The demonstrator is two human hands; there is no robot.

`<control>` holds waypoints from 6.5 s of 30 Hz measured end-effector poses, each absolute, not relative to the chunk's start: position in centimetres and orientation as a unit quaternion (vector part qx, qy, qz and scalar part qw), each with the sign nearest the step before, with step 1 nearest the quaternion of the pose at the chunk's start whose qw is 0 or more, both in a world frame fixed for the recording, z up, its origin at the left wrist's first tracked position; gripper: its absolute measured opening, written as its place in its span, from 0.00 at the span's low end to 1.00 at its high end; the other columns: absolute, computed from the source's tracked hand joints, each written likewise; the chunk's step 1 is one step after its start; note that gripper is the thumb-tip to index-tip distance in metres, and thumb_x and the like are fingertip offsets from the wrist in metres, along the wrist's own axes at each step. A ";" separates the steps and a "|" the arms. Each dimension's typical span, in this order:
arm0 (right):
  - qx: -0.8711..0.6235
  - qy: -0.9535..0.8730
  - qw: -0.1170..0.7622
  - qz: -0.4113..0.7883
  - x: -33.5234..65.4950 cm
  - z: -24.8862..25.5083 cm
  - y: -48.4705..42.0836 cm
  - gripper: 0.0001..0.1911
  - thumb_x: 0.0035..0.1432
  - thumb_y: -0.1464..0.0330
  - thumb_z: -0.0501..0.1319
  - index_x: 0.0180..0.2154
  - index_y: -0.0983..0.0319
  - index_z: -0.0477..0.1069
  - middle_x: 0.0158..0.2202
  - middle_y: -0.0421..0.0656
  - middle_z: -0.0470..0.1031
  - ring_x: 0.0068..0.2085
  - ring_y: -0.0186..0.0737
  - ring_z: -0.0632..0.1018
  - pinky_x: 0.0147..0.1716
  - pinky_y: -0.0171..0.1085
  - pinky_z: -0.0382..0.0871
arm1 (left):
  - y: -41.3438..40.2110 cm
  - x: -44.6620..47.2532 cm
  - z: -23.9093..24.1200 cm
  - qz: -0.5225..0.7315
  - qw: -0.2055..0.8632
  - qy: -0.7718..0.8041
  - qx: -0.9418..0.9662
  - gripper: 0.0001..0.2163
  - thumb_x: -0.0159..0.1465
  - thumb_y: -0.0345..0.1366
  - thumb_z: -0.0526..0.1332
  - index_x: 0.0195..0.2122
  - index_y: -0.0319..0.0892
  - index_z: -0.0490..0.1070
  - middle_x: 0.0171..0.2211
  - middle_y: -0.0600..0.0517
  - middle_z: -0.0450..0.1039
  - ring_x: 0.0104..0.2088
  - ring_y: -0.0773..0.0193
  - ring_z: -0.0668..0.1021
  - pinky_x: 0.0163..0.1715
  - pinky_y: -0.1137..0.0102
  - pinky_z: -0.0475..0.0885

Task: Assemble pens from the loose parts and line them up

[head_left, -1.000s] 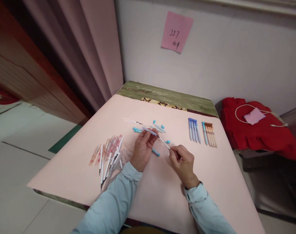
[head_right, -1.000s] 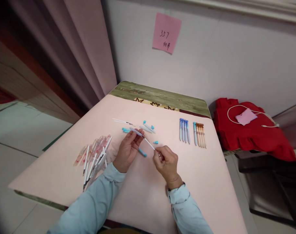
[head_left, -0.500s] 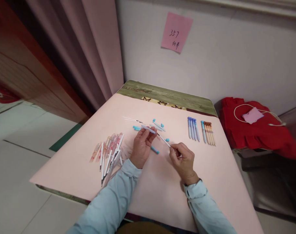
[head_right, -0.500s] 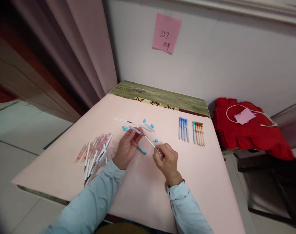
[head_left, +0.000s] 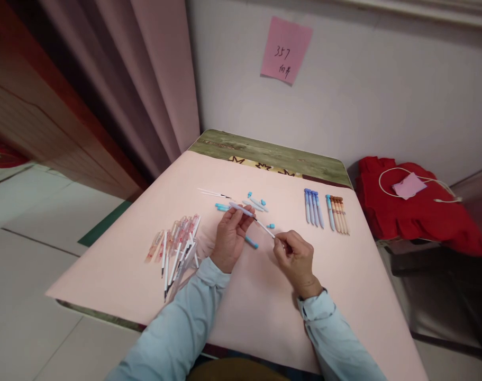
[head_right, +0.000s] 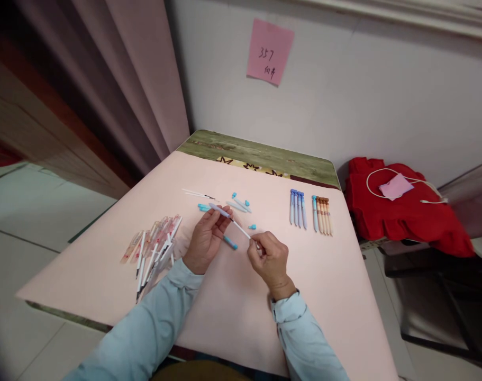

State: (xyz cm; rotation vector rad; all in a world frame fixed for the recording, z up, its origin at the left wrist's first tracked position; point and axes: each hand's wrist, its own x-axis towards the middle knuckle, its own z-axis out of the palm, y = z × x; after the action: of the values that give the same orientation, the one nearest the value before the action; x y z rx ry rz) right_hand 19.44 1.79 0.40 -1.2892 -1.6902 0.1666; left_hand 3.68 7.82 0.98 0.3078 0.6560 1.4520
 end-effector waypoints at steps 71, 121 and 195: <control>-0.752 -0.599 0.276 0.003 21.5 -2.6 4.3 0.11 0.60 0.61 0.61 0.39 0.58 0.78 0.36 0.41 0.76 0.36 0.37 0.72 0.30 0.35 0.51 | -1.2 6.0 2.4 0.391 0.319 0.334 0.796 0.08 0.68 0.35 0.54 0.36 0.42 0.73 0.29 0.51 0.77 0.29 0.65 0.76 0.32 0.71 0.67; -0.673 -0.718 0.136 0.112 6.8 1.8 3.8 0.12 0.63 0.58 0.58 0.37 0.56 0.78 0.38 0.41 0.78 0.36 0.37 0.77 0.30 0.33 0.60 | 15.1 -11.3 4.7 0.101 -0.003 0.357 0.929 0.07 0.63 0.28 0.58 0.36 0.44 0.74 0.33 0.49 0.76 0.40 0.59 0.73 0.46 0.63 0.60; -0.594 -0.647 0.476 0.051 18.6 -0.1 4.2 0.12 0.62 0.63 0.60 0.32 0.60 0.78 0.24 0.38 0.72 0.25 0.32 0.69 0.28 0.32 0.61 | -2.5 2.0 -0.2 0.458 0.573 0.432 0.525 0.11 0.64 0.40 0.61 0.44 0.41 0.71 0.38 0.48 0.76 0.37 0.63 0.78 0.39 0.66 0.76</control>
State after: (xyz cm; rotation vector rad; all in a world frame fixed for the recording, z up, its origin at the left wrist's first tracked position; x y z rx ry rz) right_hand 18.61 4.24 -0.08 -1.4527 -1.5805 0.1236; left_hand 1.99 -2.52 -0.20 1.2305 1.0119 1.0744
